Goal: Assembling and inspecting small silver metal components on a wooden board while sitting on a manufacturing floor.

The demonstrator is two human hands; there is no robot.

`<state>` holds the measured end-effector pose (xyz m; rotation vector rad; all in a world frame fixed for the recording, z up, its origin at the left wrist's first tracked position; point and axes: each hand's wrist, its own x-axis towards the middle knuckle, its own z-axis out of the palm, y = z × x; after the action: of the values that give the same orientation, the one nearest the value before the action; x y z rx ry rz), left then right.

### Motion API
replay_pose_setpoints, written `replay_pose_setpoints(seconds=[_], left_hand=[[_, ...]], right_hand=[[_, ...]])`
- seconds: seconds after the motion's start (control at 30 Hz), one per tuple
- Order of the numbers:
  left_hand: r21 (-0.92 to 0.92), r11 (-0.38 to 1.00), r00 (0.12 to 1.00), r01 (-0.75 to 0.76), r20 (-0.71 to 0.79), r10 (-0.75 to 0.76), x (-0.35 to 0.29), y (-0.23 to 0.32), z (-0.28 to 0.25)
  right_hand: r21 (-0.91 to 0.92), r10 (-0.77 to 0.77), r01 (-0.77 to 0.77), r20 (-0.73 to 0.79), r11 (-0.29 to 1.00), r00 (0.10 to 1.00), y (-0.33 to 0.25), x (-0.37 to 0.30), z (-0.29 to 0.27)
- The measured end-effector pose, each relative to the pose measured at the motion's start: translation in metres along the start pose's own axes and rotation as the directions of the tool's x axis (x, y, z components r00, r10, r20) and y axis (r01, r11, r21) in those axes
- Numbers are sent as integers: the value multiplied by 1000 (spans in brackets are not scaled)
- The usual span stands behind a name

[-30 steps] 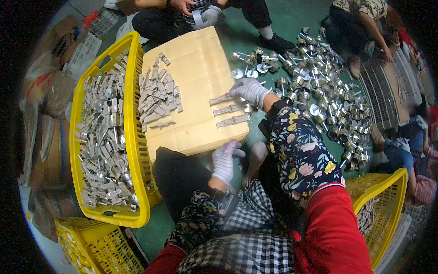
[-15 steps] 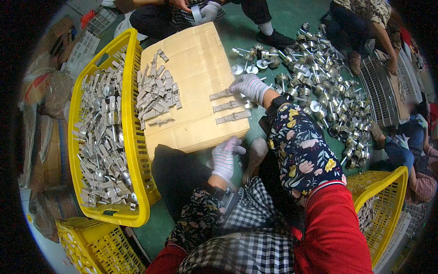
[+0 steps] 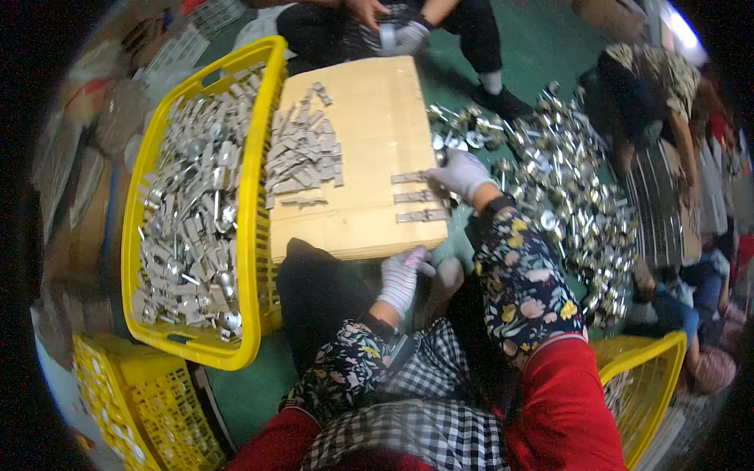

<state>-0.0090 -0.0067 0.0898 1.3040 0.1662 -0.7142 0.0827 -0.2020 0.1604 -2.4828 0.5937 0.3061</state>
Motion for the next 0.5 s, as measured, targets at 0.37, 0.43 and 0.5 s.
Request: replay_pose_setpoints(seconds=[0.37,0.43,0.5], left_hand=[[-487,870,989,75,146,-4,71,-114,-25],[-266,964,985,0,167,46,51,-116,-37],[-36,993,973,-110,200,115,49,-97,-35]], right_hand=[[-60,-663,661,-69,748,745,-186,-34,90],[-221,-674,660,14,718,738,-202,-20,100],[-412,-663,626,67,662,745,-216,-5,128]])
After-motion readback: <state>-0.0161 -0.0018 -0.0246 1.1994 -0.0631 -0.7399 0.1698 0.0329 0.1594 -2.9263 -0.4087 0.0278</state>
